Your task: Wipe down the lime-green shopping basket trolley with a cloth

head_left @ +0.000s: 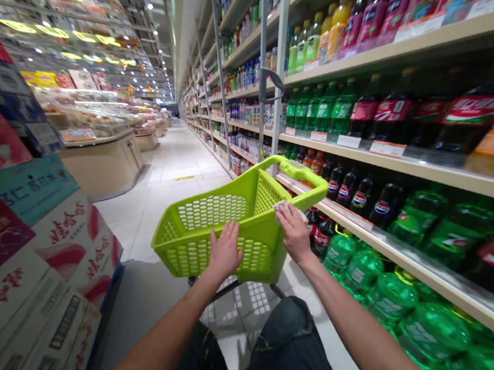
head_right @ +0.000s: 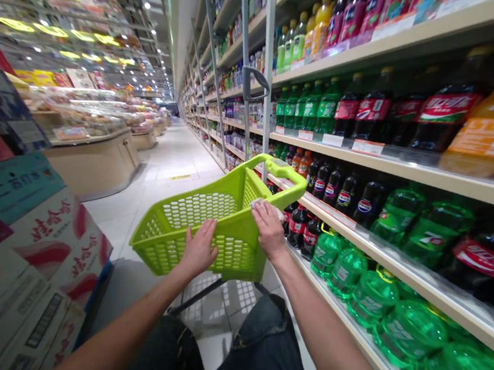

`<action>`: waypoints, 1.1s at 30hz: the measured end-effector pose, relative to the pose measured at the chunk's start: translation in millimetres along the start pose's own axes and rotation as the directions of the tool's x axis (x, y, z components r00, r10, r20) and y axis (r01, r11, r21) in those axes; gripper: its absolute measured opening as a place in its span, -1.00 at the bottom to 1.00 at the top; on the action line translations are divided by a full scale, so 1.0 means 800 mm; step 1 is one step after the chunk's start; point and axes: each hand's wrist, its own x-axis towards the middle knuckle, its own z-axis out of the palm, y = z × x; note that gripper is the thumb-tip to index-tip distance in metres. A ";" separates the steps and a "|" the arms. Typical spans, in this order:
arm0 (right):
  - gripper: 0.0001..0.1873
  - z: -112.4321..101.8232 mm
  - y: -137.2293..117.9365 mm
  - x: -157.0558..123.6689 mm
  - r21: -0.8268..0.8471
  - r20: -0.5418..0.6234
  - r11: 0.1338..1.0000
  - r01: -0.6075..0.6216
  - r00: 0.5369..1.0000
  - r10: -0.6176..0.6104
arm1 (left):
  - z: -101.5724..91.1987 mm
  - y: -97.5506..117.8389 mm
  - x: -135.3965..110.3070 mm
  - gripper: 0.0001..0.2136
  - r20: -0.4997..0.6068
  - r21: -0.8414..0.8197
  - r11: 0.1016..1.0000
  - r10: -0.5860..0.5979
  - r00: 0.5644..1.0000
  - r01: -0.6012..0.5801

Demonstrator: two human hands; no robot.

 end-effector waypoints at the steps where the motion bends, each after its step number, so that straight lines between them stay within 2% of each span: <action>1: -0.54 0.000 0.003 -0.001 -0.007 -0.001 1.000 0.004 1.000 -0.004 | 0.001 0.001 0.000 -0.39 0.007 0.002 1.000 -0.002 1.000 0.002; 5: -0.59 0.005 -0.005 -0.047 -0.009 0.078 0.995 0.102 0.992 -0.101 | 0.003 -0.002 0.000 -0.38 0.013 0.011 1.000 0.008 1.000 -0.008; 7: -0.60 0.000 -0.009 -0.057 0.008 0.099 0.991 0.136 0.986 -0.136 | 0.001 -0.007 0.001 -0.39 0.018 0.006 1.000 0.014 1.000 -0.014; 9: -0.59 -0.014 -0.004 -0.041 0.012 0.055 0.993 0.114 0.992 -0.115 | -0.001 -0.012 0.004 -0.40 0.009 0.001 1.000 -0.005 1.000 0.005; 12: -0.57 -0.038 0.021 0.013 -0.044 -0.122 0.998 -0.033 0.992 0.027 | -0.001 -0.018 0.006 -0.39 0.017 0.001 0.996 -0.091 0.996 0.091; 14: -0.55 -0.044 0.035 0.042 -0.087 -0.199 0.989 -0.120 0.975 0.101 | 0.000 -0.021 0.006 -0.36 0.034 0.009 0.992 -0.127 0.991 0.126; 15: -0.54 -0.041 0.037 0.049 -0.101 -0.202 0.986 -0.135 0.973 0.113 | 0.001 -0.022 0.006 -0.35 0.043 0.014 0.991 -0.131 0.990 0.130; 17: -0.53 -0.027 0.027 0.049 -0.103 -0.121 0.991 -0.087 0.990 0.074 | 0.002 -0.022 0.005 -0.34 0.056 0.030 0.990 -0.138 0.989 0.136; 19: -0.56 -0.010 0.006 0.042 -0.066 0.023 0.997 0.034 0.999 -0.032 | 0.002 -0.021 0.003 -0.33 0.072 0.043 0.988 -0.150 0.986 0.147; 22: -0.61 -0.006 -0.007 0.040 -0.015 0.156 0.987 0.163 0.975 -0.158 | 0.002 -0.024 -0.003 -0.33 0.073 0.053 0.990 -0.131 0.989 0.127; 25: -0.62 -0.037 0.025 0.061 -0.085 0.135 0.991 0.100 0.987 -0.088 | 0.006 -0.027 -0.010 -0.33 0.022 0.062 0.992 -0.110 0.994 0.109; 27: -0.61 -0.062 0.055 0.079 -0.167 0.070 0.986 -0.014 0.997 0.026 | 0.009 -0.027 -0.013 -0.33 0.010 0.056 0.991 -0.124 0.992 0.123; 29: -0.60 -0.073 0.072 0.092 -0.233 0.012 0.964 -0.126 0.991 0.132 | 0.011 -0.022 -0.013 -0.32 0.024 0.037 0.989 -0.142 0.990 0.141; 31: -0.58 -0.064 0.063 0.095 -0.261 0.023 0.951 -0.166 0.984 0.178 | 0.010 -0.017 -0.012 -0.32 0.038 0.013 0.989 -0.148 0.988 0.147; 33: -0.56 -0.041 0.034 0.090 -0.234 0.133 0.968 -0.091 0.983 0.124 | 0.008 -0.014 -0.010 -0.32 0.047 0.000 0.990 -0.139 0.989 0.139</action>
